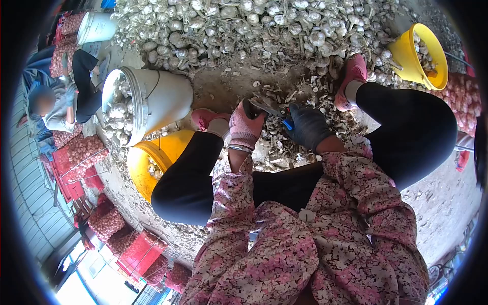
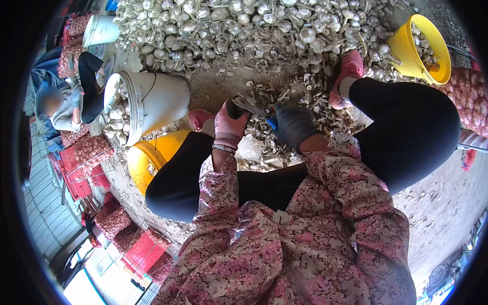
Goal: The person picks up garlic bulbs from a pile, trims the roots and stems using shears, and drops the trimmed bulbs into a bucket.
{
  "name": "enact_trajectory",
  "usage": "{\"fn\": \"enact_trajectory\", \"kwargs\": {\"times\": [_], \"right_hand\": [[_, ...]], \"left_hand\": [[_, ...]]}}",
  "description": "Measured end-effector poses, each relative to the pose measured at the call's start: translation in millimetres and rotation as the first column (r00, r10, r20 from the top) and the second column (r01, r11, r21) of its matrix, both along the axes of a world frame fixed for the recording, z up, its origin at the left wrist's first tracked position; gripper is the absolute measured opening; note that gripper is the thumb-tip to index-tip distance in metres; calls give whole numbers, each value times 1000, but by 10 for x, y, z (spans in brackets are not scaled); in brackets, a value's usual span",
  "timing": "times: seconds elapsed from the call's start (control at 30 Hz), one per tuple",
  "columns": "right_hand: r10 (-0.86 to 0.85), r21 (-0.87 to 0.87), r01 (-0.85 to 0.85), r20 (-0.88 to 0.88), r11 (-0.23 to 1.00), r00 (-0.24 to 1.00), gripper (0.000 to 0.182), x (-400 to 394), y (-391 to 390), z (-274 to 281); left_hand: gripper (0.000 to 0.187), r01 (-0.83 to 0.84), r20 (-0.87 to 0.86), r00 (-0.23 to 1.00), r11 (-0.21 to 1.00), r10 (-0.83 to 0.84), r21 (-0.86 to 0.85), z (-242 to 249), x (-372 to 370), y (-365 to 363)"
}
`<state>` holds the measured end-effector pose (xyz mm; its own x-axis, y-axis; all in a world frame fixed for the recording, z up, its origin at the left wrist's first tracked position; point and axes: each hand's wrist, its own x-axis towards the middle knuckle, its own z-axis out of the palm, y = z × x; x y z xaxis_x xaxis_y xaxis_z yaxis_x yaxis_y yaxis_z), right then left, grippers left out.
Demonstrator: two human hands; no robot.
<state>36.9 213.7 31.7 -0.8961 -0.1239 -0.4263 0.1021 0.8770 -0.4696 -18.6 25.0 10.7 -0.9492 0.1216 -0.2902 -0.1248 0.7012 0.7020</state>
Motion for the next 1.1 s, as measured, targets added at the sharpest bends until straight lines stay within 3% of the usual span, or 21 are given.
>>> {"fn": "enact_trajectory", "kwargs": {"times": [0.13,0.2,0.23,0.3,0.37,0.43,0.47,0.5,0.57,0.63,0.7,0.8,0.83,0.9,0.93,0.97,1.03,1.1], "right_hand": [[-15,9,14,57,1000,998,31,-41,23,-245],[-42,16,41,57,999,997,30,-44,25,-343],[-97,-18,98,49,995,994,30,-28,7,-320],[-147,-51,148,37,988,989,31,-19,-21,-266],[-235,-140,249,106,958,966,39,4,-58,-188],[-266,-199,283,106,938,958,43,59,-93,-84],[-299,-253,317,107,914,948,47,79,-113,-46],[-297,-257,314,102,914,949,47,106,-136,-46],[-356,-422,441,268,792,895,55,168,-157,-92],[-339,-471,448,302,760,891,55,159,-132,-131],[-322,-517,460,337,722,885,56,187,-107,-143],[-339,-555,478,341,680,877,55,214,-125,-119],[-309,-519,418,286,745,907,55,233,-154,-96],[-273,-476,355,234,805,933,54,224,-183,-81],[-266,-510,376,277,774,923,54,205,-193,-88],[-257,-541,398,318,741,912,54,190,-196,-93],[-272,-525,397,301,753,914,51,190,-164,-96],[-284,-510,390,275,767,919,49,187,-126,-119]], "left_hand": [[41,5,-43,999,1000,-5,4,58,35,53],[39,-94,11,995,872,101,481,-175,48,33],[39,-90,6,995,871,100,483,-240,22,3],[38,-208,77,973,694,215,689,-399,-62,-128],[35,-230,84,968,691,238,685,-560,-102,-297],[31,-475,445,880,316,164,822,-173,-79,-210],[23,-404,400,915,158,60,901,-128,-72,-215],[23,-399,395,917,159,62,903,-146,-86,-215],[19,-577,582,813,-111,20,809,-199,-93,-198],[20,-600,606,795,-162,-12,784,-136,-75,-162],[19,-604,621,783,-289,-40,743,-60,-64,-132],[20,-552,582,814,-320,-4,770,-2,-41,-115],[20,-550,580,815,-322,-2,771,-18,15,-83],[20,-563,552,824,-269,-123,781,-109,151,-16],[19,-669,654,743,-158,-142,726,-159,182,-42],[19,-671,656,742,-156,-142,725,-215,234,-32],[21,-648,650,760,-71,5,758,-115,309,104],[23,-705,709,705,-122,-15,699,-223,297,35]]}}
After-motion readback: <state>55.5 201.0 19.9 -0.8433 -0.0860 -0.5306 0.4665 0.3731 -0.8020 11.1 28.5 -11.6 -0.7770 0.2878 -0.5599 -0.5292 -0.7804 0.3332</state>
